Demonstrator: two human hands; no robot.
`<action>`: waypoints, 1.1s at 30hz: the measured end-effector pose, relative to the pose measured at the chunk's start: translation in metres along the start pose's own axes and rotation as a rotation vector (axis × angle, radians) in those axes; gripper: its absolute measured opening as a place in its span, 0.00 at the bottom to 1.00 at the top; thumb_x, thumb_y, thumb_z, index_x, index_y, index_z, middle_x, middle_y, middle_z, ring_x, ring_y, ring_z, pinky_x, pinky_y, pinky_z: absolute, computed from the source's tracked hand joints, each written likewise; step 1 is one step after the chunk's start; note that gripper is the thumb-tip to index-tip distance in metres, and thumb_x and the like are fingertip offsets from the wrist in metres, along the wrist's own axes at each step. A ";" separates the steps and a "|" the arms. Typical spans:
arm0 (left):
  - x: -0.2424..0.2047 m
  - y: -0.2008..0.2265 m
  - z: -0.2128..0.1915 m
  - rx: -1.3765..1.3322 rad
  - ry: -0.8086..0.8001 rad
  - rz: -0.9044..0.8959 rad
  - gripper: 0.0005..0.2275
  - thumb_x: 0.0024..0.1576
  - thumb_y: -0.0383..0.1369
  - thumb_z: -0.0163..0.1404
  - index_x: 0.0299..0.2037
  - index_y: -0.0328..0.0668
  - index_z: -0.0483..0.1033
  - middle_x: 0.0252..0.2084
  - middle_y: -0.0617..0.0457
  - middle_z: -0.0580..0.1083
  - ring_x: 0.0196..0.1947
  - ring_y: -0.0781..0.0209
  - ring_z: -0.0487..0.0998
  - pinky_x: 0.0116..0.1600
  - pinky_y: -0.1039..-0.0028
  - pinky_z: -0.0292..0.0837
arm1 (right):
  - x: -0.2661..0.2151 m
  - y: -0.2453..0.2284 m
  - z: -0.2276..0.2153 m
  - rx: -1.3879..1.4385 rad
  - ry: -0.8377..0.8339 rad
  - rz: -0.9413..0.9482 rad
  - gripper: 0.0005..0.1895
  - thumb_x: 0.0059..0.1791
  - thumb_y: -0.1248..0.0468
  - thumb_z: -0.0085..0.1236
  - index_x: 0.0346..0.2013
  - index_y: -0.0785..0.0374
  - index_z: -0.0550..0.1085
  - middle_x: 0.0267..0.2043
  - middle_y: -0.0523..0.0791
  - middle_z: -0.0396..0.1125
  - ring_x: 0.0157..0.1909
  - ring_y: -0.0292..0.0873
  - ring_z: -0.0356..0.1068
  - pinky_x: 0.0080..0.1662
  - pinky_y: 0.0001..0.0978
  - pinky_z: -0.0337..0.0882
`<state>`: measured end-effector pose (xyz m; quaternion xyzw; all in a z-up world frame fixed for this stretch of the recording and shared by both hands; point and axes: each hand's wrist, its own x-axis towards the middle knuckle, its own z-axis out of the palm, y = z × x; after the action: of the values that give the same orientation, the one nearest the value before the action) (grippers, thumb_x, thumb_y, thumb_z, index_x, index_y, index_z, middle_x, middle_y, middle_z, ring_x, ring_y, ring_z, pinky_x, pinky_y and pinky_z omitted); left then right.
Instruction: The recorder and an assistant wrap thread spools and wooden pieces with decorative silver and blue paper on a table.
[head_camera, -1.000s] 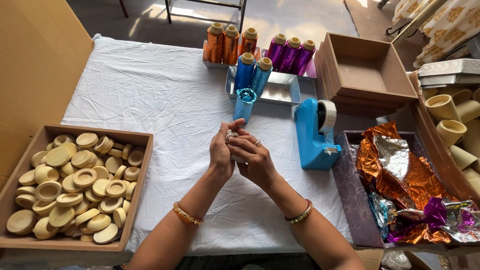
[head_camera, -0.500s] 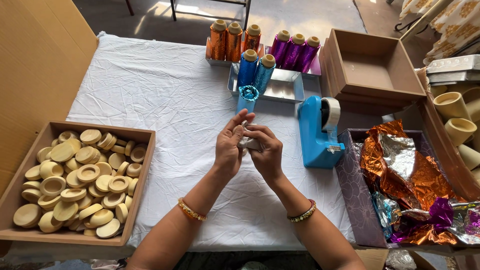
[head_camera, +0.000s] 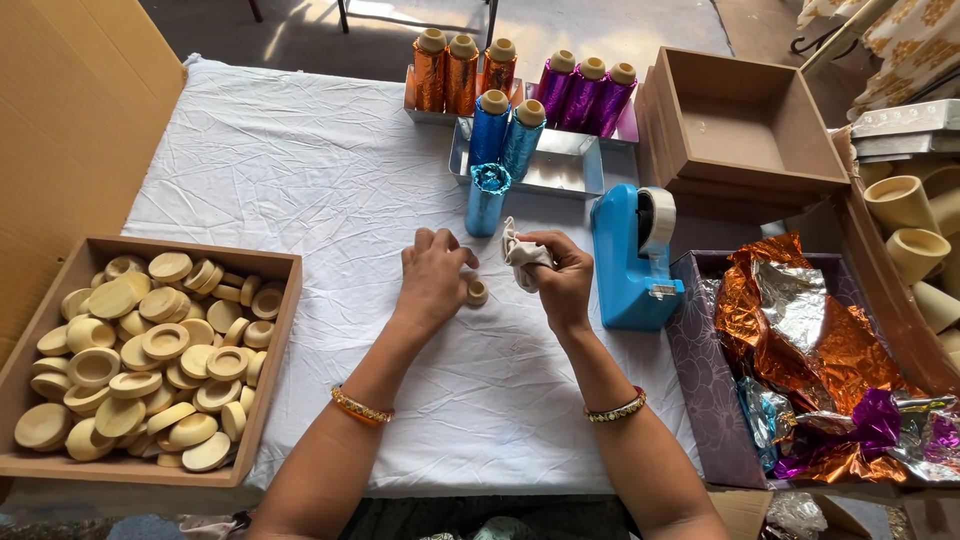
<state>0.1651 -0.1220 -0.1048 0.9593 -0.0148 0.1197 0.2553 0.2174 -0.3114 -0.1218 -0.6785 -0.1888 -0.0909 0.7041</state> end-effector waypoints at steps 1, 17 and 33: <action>-0.003 0.009 -0.007 -0.001 -0.001 0.001 0.08 0.51 0.31 0.59 0.40 0.50 0.84 0.48 0.56 0.73 0.55 0.56 0.64 0.57 0.62 0.60 | 0.000 0.000 -0.001 -0.001 0.001 0.000 0.18 0.42 0.81 0.55 0.40 0.62 0.82 0.44 0.44 0.76 0.44 0.36 0.77 0.47 0.25 0.78; -0.009 0.009 0.013 -0.136 -0.196 0.111 0.16 0.46 0.34 0.65 0.44 0.43 0.77 0.45 0.48 0.72 0.46 0.55 0.72 0.55 0.63 0.69 | -0.004 0.003 0.002 -0.117 -0.003 -0.058 0.18 0.42 0.80 0.52 0.40 0.62 0.82 0.43 0.44 0.76 0.42 0.36 0.76 0.45 0.25 0.78; -0.008 0.017 0.030 -1.876 0.265 -0.422 0.07 0.68 0.28 0.41 0.53 0.38 0.68 0.47 0.48 0.74 0.48 0.61 0.77 0.56 0.70 0.76 | -0.024 -0.034 0.034 -0.718 -0.260 -0.795 0.19 0.44 0.74 0.67 0.50 0.62 0.80 0.55 0.45 0.74 0.56 0.47 0.74 0.56 0.38 0.77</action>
<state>0.1622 -0.1516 -0.1240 0.3273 0.0970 0.1182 0.9325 0.1781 -0.2828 -0.0998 -0.7582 -0.4729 -0.3240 0.3107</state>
